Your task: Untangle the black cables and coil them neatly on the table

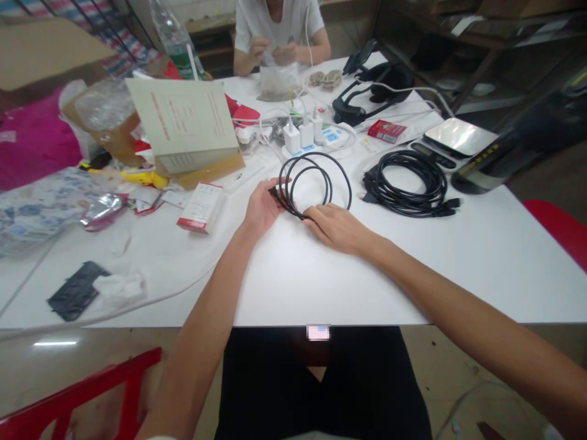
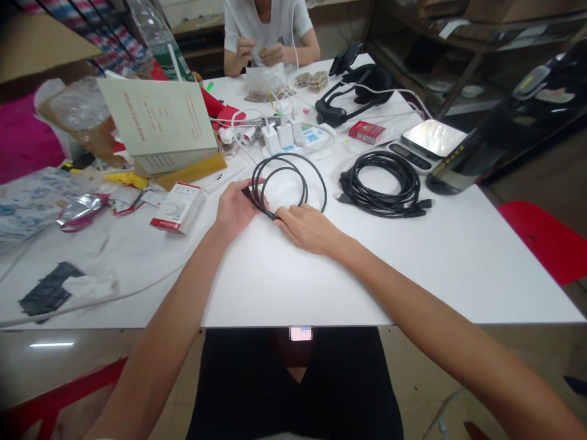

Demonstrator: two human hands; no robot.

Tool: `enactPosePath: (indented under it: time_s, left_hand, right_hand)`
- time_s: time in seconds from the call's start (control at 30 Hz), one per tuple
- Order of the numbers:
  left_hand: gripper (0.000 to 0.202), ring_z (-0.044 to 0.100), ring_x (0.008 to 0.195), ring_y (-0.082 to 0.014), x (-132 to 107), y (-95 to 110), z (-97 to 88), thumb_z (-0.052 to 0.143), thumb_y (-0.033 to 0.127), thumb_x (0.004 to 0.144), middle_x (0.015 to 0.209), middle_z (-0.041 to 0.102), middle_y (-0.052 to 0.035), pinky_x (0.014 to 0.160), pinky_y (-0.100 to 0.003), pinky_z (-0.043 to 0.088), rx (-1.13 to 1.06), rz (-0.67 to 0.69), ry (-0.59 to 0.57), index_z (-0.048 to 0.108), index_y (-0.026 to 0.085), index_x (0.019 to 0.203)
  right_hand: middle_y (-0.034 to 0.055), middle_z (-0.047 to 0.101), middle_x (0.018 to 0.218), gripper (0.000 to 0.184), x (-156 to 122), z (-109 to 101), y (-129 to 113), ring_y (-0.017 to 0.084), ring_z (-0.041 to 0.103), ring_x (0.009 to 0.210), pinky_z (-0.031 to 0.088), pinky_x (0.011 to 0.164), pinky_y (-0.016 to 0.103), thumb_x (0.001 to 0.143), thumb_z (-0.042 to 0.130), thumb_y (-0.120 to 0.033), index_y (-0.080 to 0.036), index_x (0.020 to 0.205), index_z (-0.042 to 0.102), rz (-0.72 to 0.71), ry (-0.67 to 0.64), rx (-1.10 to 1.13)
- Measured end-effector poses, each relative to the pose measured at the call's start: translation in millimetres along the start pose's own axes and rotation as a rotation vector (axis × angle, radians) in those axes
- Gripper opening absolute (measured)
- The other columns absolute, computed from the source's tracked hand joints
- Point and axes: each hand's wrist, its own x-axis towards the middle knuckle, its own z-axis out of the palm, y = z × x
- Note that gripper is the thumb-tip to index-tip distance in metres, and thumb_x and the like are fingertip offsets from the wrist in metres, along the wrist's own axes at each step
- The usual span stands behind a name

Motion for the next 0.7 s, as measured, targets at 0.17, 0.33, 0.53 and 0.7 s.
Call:
enactPosePath:
  time_s: [0.17, 0.33, 0.53, 0.7]
  left_hand:
    - [0.036, 0.069, 0.064, -0.0211, -2.9, 2.4, -2.8, 0.059, 0.049, 0.093, 0.071, 0.067, -0.0044, 0.066, -0.035, 0.061, 0.029, -0.087, -0.08, 0.071, 0.017, 0.102]
    - [0.042, 0.077, 0.087, -0.0241, 1.6, 2.9, 0.6, 0.06, 0.057, 0.095, 0.089, 0.074, -0.0089, 0.073, -0.033, 0.062, 0.009, -0.039, 0.02, 0.069, 0.016, 0.102]
    - [0.052, 0.077, 0.102, -0.0244, 7.3, -8.7, 2.5, 0.081, 0.059, 0.086, 0.102, 0.077, -0.0097, 0.076, -0.03, 0.063, 0.123, 0.113, 0.094, 0.068, 0.017, 0.114]
    - [0.06, 0.077, 0.114, -0.0279, -1.9, -13.7, 4.0, 0.09, 0.037, 0.079, 0.107, 0.078, -0.0084, 0.083, -0.033, 0.066, 0.257, 0.175, -0.024, 0.06, 0.021, 0.129]
  right_hand:
    - [0.0139, 0.071, 0.116, 0.066, -2.2, -1.2, -3.7, 0.023, 0.064, 0.091, 0.036, 0.072, 0.031, 0.107, 0.04, -0.073, -0.016, 0.137, 0.054, 0.06, 0.051, 0.024]
    - [0.0159, 0.066, 0.113, 0.054, 0.7, -0.5, 0.7, 0.023, 0.056, 0.097, 0.035, 0.084, 0.035, 0.113, 0.035, -0.057, -0.014, 0.102, 0.067, -0.035, 0.091, -0.132]
    - [0.0077, 0.067, 0.086, 0.063, -5.8, -4.7, -1.9, 0.015, 0.051, 0.075, 0.03, 0.078, 0.032, 0.111, 0.038, -0.066, -0.014, 0.092, 0.068, -0.212, 0.048, -0.043]
    - [0.0034, 0.056, 0.064, 0.068, -15.1, -7.4, -4.7, 0.011, 0.039, 0.06, 0.021, 0.069, 0.032, 0.113, 0.036, -0.063, -0.015, 0.071, 0.062, -0.281, 0.037, 0.023]
